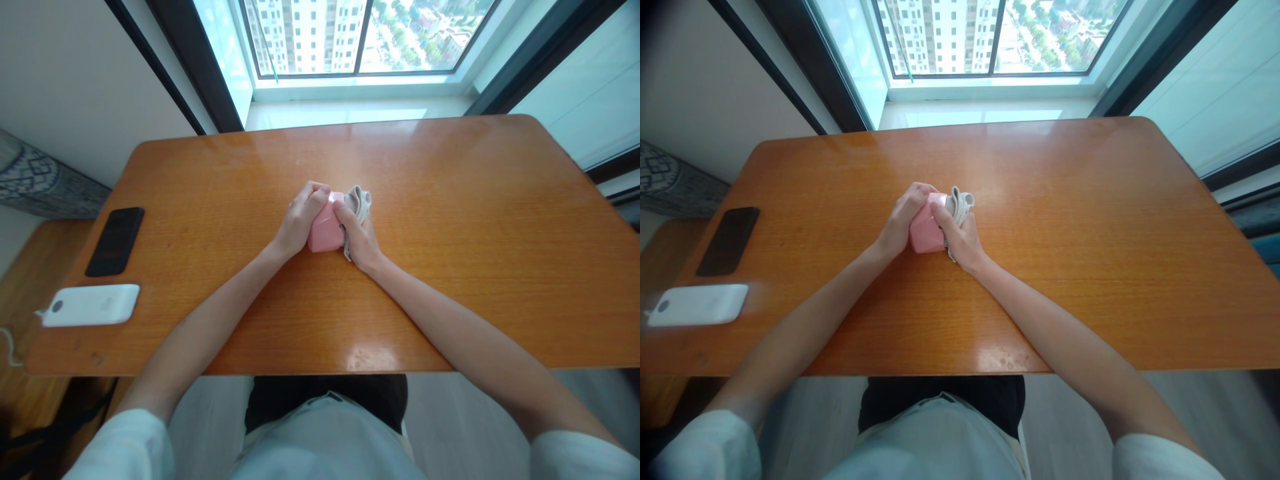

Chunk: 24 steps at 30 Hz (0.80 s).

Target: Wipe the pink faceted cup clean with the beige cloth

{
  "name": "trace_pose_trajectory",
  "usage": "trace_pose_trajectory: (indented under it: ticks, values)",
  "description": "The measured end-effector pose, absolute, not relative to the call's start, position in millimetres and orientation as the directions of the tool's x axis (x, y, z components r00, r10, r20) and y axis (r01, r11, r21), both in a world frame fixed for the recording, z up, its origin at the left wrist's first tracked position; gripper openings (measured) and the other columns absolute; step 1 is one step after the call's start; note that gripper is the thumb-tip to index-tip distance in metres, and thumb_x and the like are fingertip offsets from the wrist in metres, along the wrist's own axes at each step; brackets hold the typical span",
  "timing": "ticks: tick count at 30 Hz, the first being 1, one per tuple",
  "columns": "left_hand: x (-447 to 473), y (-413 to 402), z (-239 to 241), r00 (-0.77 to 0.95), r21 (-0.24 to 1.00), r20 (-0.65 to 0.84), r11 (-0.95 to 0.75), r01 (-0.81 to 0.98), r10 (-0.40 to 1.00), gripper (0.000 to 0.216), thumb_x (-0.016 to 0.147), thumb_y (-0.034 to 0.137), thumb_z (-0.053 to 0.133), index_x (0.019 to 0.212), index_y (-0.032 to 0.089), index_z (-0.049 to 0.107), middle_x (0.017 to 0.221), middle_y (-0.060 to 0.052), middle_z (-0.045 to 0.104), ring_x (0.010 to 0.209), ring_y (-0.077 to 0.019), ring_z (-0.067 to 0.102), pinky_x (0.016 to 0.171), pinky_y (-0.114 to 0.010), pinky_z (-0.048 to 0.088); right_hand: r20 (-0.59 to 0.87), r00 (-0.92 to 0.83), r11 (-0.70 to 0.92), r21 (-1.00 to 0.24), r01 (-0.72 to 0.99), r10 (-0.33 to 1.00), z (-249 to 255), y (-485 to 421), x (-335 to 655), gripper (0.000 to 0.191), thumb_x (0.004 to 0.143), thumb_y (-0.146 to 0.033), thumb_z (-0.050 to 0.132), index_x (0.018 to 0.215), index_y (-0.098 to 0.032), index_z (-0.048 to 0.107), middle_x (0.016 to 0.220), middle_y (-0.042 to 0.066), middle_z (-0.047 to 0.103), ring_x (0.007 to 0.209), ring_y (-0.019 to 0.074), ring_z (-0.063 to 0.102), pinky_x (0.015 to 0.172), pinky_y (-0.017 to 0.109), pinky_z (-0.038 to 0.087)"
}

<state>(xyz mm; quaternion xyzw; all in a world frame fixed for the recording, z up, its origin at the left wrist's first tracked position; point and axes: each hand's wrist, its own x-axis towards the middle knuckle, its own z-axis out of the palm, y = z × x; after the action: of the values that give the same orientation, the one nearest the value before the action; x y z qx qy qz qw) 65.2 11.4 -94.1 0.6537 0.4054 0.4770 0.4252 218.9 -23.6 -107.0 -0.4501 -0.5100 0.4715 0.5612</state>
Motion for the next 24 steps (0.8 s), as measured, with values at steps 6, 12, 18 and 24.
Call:
trace_pose_trajectory:
  ticks: [6,12,18,24]
  values:
    - [65.0,9.2,-94.6,0.191,0.901,0.402,-0.424,0.094,0.896,0.051,0.108,0.073,0.052,0.121,0.027,0.068,0.119,-0.007,0.075,0.107,-0.0248,0.072,0.094,-0.042,0.061,0.169,0.010,0.169,-0.980,-0.101,0.986,-106.1,-23.3,219.0,0.054,0.095,-0.079,0.071,0.081,-0.028,0.056,0.073,-0.003,0.049,0.070,0.0160,0.055,0.068,0.033,0.055]
    - [54.1,5.4,-97.8,0.337,0.529,0.756,-0.827,0.188,0.561,0.049,0.111,0.068,0.048,0.134,0.027,0.061,0.139,-0.013,0.069,0.133,-0.0296,0.067,0.115,-0.051,0.056,0.171,-0.008,0.169,-0.981,-0.097,0.985,-104.3,-23.8,219.0,0.052,0.096,-0.079,0.069,0.086,-0.028,0.058,0.079,-0.002,0.054,0.078,0.0186,0.059,0.078,0.036,0.061]
    - [56.7,4.9,-97.8,0.313,0.552,0.759,-0.819,0.155,0.571,0.039,0.113,0.056,0.050,0.132,0.025,0.064,0.130,-0.011,0.072,0.123,-0.0266,0.070,0.110,-0.046,0.058,0.175,0.014,0.176,-0.979,-0.098,0.984,-103.7,-23.4,219.4,0.052,0.095,-0.079,0.070,0.091,-0.028,0.064,0.086,0.000,0.061,0.084,0.0195,0.062,0.080,0.036,0.062]
    - [62.3,2.3,-95.1,0.232,0.698,0.661,-0.698,0.156,0.713,0.038,0.113,0.057,0.050,0.124,0.025,0.068,0.120,-0.007,0.076,0.114,-0.0231,0.072,0.105,-0.040,0.057,0.171,-0.006,0.169,-0.981,-0.094,0.985,-102.2,-25.6,218.8,0.050,0.094,-0.076,0.073,0.093,-0.026,0.066,0.089,0.001,0.065,0.086,0.0207,0.066,0.083,0.037,0.063]
